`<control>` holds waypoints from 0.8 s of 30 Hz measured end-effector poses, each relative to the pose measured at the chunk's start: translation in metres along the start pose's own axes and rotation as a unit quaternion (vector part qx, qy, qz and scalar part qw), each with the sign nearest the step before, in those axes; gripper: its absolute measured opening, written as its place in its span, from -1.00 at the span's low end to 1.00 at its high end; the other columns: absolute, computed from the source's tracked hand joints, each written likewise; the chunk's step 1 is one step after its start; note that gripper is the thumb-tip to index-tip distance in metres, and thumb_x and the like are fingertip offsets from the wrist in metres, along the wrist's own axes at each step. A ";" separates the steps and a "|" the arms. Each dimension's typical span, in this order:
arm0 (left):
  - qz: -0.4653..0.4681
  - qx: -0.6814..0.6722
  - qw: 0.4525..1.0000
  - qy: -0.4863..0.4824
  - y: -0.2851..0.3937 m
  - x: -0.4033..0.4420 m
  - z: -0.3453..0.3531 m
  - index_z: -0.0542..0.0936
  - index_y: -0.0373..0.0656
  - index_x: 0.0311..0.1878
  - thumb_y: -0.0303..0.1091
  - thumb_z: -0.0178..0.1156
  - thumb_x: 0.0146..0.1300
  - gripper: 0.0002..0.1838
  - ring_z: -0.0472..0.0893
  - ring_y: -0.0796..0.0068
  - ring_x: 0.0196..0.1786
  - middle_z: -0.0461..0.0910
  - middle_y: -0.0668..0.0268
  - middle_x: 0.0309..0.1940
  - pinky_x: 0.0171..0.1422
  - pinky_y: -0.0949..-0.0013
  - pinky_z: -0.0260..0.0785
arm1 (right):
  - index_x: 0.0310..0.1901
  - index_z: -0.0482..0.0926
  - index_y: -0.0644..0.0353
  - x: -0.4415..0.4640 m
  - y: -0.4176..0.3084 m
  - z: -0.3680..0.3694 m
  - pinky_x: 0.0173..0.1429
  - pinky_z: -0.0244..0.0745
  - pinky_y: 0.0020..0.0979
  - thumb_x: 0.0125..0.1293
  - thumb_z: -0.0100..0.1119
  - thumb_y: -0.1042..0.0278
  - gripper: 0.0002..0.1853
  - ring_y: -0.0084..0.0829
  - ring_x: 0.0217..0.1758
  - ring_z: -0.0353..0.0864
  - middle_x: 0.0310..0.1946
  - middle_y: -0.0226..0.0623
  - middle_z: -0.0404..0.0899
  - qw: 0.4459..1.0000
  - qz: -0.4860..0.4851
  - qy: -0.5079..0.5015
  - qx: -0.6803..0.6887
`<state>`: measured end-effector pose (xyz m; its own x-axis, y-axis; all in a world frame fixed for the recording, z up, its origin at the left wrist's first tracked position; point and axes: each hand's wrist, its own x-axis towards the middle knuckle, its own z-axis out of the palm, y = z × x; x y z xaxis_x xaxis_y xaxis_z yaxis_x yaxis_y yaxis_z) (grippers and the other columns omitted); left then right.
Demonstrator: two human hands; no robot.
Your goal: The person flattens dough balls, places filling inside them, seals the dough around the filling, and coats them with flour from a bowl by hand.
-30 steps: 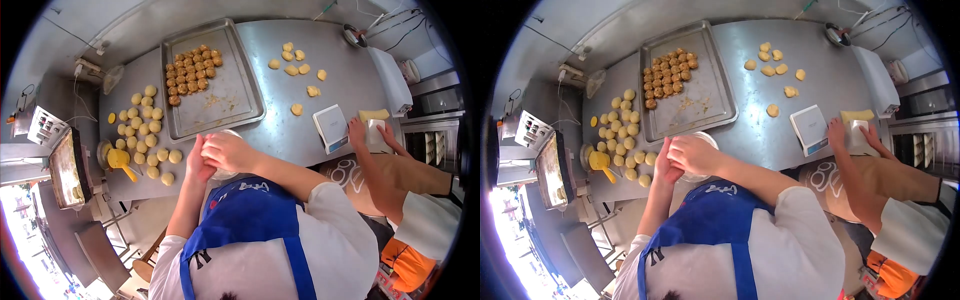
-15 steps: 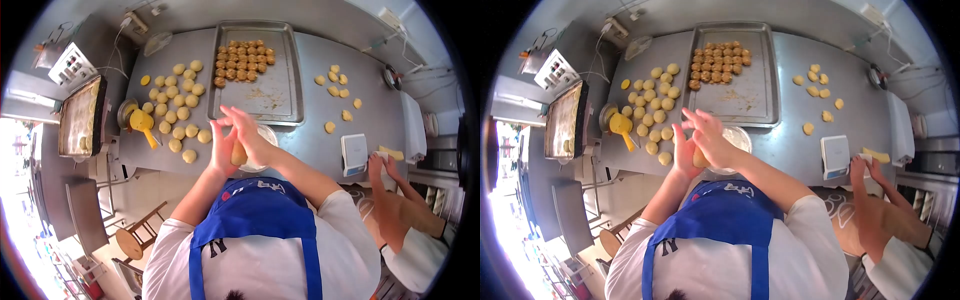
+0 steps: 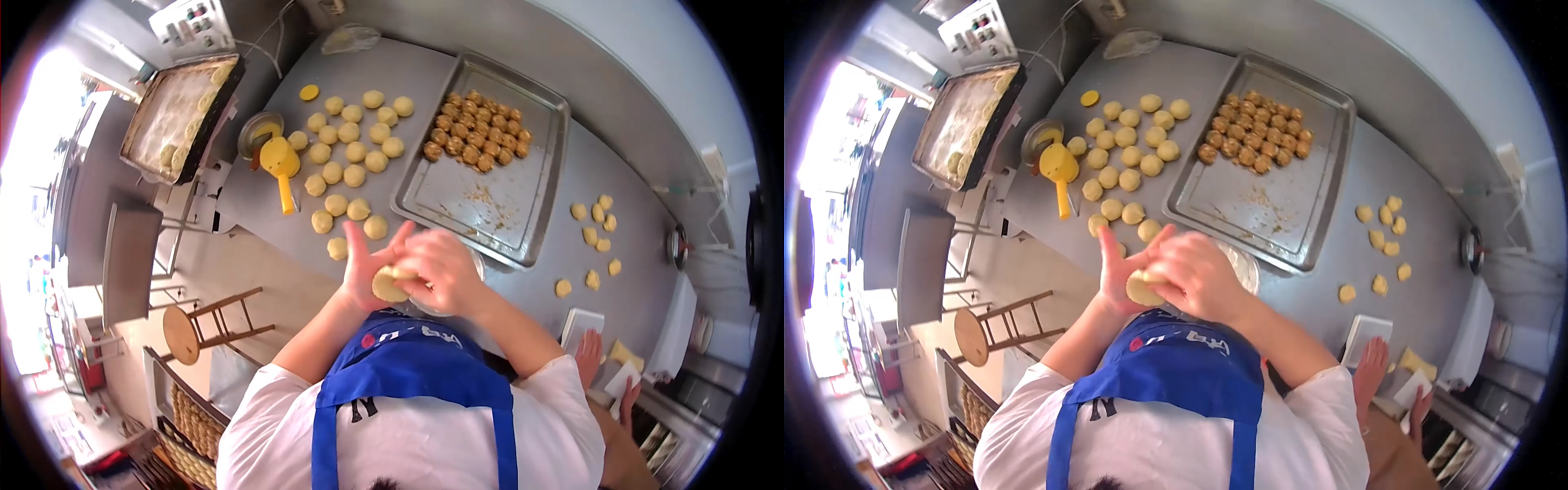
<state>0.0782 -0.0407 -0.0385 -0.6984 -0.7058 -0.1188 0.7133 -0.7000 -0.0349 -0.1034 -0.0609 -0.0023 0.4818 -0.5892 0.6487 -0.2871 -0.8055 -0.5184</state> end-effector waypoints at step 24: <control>0.221 0.265 0.904 0.253 -0.013 -0.039 -0.066 0.48 -0.24 0.28 -0.13 0.22 0.45 -0.52 0.57 0.45 0.23 0.58 0.28 0.14 0.27 0.31 0.49 | 0.12 0.55 0.32 -0.058 0.237 0.074 0.14 0.48 -0.27 0.25 0.30 0.34 -0.57 -0.29 -0.01 0.64 -0.05 -0.18 0.66 0.895 0.438 0.062 0.063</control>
<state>0.1003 0.0032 -0.0994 -0.1403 -0.8826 -0.4488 0.6946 -0.4107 0.5906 -0.1380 -0.2134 -0.2040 0.0193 -0.9997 0.0156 -0.4102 -0.0222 -0.9117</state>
